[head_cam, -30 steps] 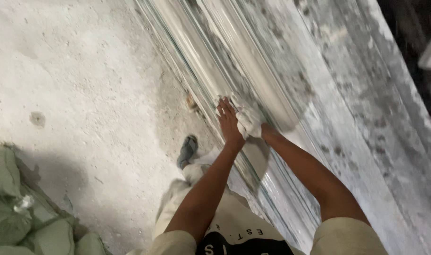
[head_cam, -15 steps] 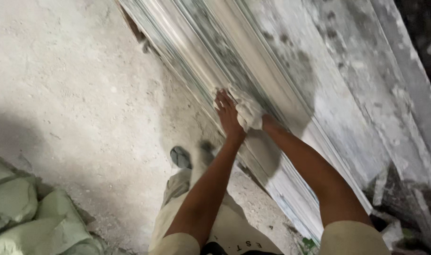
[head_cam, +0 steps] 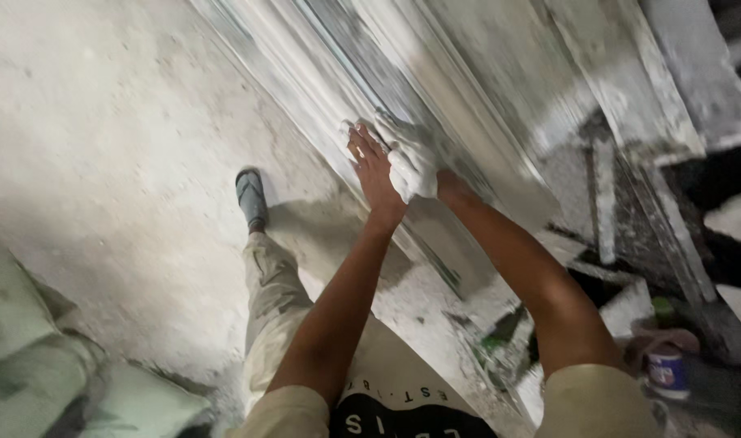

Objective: The person applies white plaster paste by hand onto long decorative molding strips laid on a work table, spreading it along the grooved surfaces. They then rinse their hands in a bucket of water, wipe the moldings with a plastic-wrapped fibrous pad, and dip a sponge in a bowl of liquid while continuing to work the strips.

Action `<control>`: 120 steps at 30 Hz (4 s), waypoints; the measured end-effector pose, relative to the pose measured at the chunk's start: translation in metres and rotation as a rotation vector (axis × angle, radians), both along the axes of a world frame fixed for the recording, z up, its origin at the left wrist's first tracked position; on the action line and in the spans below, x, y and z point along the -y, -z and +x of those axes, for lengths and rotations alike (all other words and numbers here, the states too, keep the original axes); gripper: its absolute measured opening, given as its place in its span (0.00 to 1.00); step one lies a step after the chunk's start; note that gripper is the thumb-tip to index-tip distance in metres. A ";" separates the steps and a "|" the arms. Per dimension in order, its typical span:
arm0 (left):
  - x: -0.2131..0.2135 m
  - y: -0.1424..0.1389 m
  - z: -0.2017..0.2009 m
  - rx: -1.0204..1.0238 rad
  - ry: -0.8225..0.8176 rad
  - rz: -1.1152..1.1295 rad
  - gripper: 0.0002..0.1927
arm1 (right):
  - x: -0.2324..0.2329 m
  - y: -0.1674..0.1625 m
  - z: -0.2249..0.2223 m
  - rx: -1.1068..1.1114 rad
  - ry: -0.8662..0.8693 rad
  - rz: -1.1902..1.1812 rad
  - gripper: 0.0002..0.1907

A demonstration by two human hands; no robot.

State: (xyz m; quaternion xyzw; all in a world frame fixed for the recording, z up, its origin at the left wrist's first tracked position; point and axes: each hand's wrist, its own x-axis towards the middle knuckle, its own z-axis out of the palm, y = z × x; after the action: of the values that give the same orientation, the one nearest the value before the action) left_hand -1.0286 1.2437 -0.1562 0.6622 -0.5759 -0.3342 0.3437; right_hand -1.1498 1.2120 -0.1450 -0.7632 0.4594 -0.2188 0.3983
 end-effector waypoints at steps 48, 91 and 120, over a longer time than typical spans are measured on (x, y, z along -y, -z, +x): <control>-0.240 0.061 0.102 -1.015 0.678 0.335 0.44 | -0.171 -0.031 -0.080 0.233 1.018 0.144 0.25; -0.246 -0.013 -0.111 0.025 -0.155 -0.047 0.09 | -0.197 -0.030 -0.160 0.085 0.393 0.494 0.19; -0.141 -0.066 -0.224 -0.342 0.274 -0.359 0.17 | -0.101 -0.089 -0.268 -0.170 0.296 -0.144 0.25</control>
State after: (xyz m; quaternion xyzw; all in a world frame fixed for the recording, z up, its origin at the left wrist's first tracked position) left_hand -1.2525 1.3847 -0.0898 0.4406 -0.6437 -0.3770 0.4993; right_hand -1.4178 1.3128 -0.0564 -0.7296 0.5818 -0.2421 0.2656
